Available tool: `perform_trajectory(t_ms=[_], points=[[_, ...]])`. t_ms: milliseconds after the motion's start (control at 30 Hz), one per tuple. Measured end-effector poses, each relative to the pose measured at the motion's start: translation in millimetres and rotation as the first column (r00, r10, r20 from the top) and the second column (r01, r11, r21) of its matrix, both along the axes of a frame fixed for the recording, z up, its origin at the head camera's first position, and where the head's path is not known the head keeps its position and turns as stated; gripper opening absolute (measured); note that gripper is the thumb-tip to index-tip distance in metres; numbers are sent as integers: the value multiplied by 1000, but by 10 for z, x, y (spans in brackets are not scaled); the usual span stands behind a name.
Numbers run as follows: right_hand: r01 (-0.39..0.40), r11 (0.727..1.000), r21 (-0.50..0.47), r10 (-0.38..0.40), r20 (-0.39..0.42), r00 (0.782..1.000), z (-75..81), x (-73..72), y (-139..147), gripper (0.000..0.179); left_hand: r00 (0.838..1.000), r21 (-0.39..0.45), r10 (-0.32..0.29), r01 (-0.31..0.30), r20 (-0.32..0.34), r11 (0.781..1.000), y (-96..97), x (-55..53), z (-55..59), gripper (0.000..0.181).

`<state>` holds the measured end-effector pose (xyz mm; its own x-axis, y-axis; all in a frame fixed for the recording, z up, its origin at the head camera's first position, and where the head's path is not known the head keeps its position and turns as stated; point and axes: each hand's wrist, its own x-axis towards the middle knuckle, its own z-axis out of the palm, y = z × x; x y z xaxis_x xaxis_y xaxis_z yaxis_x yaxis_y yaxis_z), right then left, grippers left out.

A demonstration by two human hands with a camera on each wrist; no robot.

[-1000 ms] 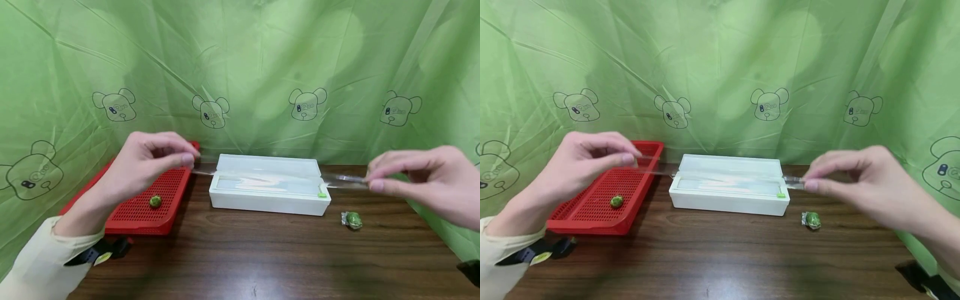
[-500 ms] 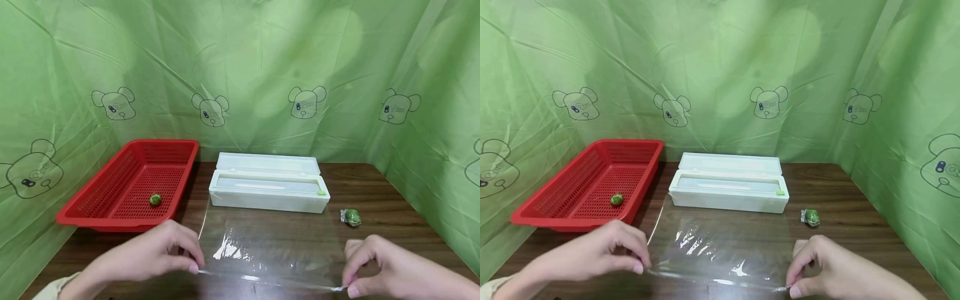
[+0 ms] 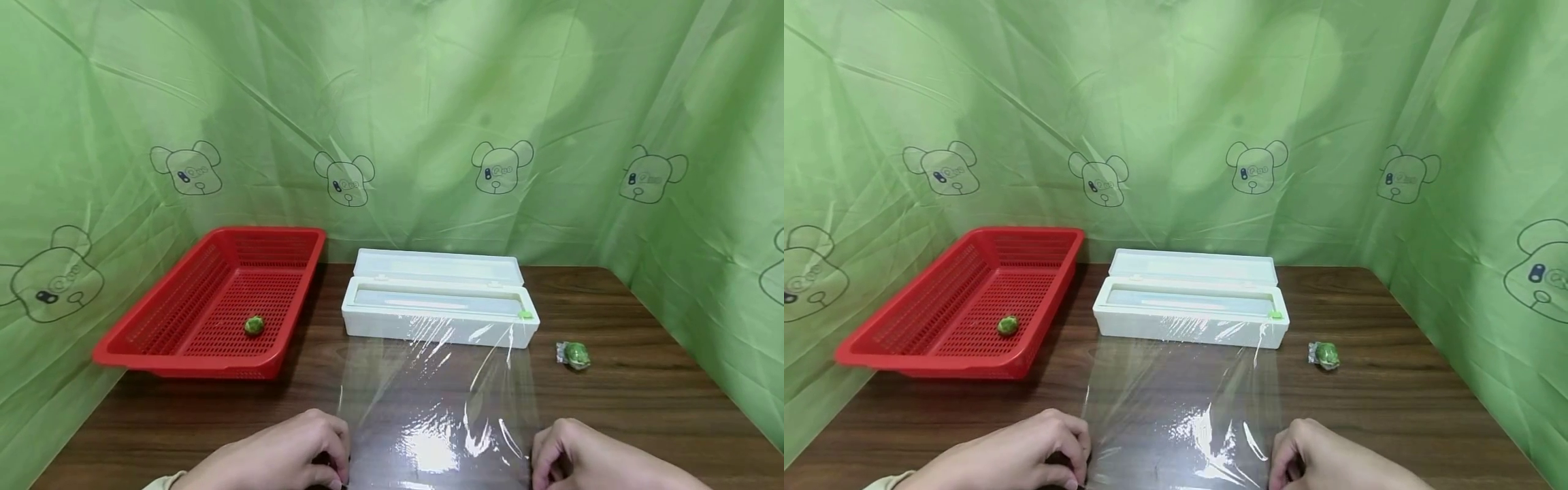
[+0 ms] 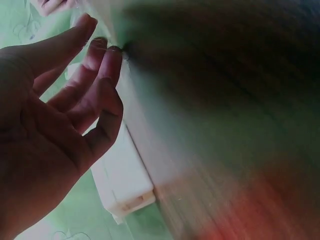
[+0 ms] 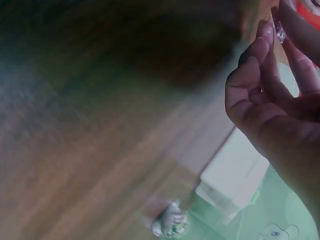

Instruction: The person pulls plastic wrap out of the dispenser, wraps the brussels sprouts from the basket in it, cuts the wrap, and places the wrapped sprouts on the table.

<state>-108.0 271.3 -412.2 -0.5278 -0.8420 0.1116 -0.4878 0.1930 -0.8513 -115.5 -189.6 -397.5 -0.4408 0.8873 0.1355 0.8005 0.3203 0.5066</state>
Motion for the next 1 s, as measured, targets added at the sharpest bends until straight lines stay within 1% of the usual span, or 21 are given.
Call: perform_trajectory(t_ms=[100,233,300,333,367,400,433,467,500,533,567,633,667,700,733,767,833,867,933,967,1000], points=[[1,1000,-4,-1,8,1000,-25,-8,-10,21,1000,-28,23,-24,-18,999,4,-1,-18,15],[38,999,16,-38,29,999,24,-18,19,26,998,-46,70,-70,0,996,3,3,3,26],[80,997,24,-80,23,997,78,-40,53,27,996,-14,84,-84,14,996,9,-6,12,30],[122,992,29,-122,-7,993,110,-59,70,26,995,12,98,-99,29,995,14,-11,17,31],[179,983,36,-178,-44,983,144,-81,88,24,992,48,116,-118,45,992,25,-22,19,31],[247,968,45,-243,-85,966,179,-110,104,22,988,89,142,-146,57,985,43,-39,18,30],[332,942,56,-323,-133,937,214,-142,115,20,980,133,185,-193,67,972,66,-59,13,30],[422,904,71,-406,-171,898,249,-179,124,19,966,176,246,-256,80,951,94,-83,8,32],[512,855,87,-485,-217,847,281,-224,131,20,941,213,324,-338,100,917,127,-110,5,33],[594,797,106,-558,-247,792,311,-268,137,24,901,246,413,-434,134,867,167,-142,2,35],[658,742,127,-614,-267,743,336,-319,145,29,853,277,499,-522,156,807,211,-179,-3,39],[753,637,164,-693,-305,653,370,-423,157,41,738,315,635,-673,227,669,293,-272,-11,48],[780,599,178,-713,-325,622,377,-477,162,46,684,322,679,-727,267,606,330,-328,-15,53],[800,570,188,-726,-341,597,377,-524,165,51,639,330,709,-766,298,552,363,-386,-19,56],[816,544,195,-737,-354,576,371,-567,166,54,603,333,728,-794,326,508,390,-447,-26,59],[827,526,197,-742,-369,560,359,-607,167,57,577,334,739,-812,347,478,412,-506,-32,63],[841,505,194,-750,-384,539,326,-666,157,62,540,328,744,-839,394,434,444,-621,-47,67],[846,498,190,-754,-387,531,309,-688,151,64,528,327,742,-847,414,420,456,-667,-53,68],[854,485,187,-767,-378,519,279,-721,136,68,506,316,737,-861,449,398,474,-742,-62,69],[856,482,188,-773,-369,516,270,-737,126,70,499,311,731,-866,466,393,481,-765,-62,69],[859,479,183,-778,-366,511,264,-752,117,71,496,308,723,-867,480,390,486,-785,-63,68]])
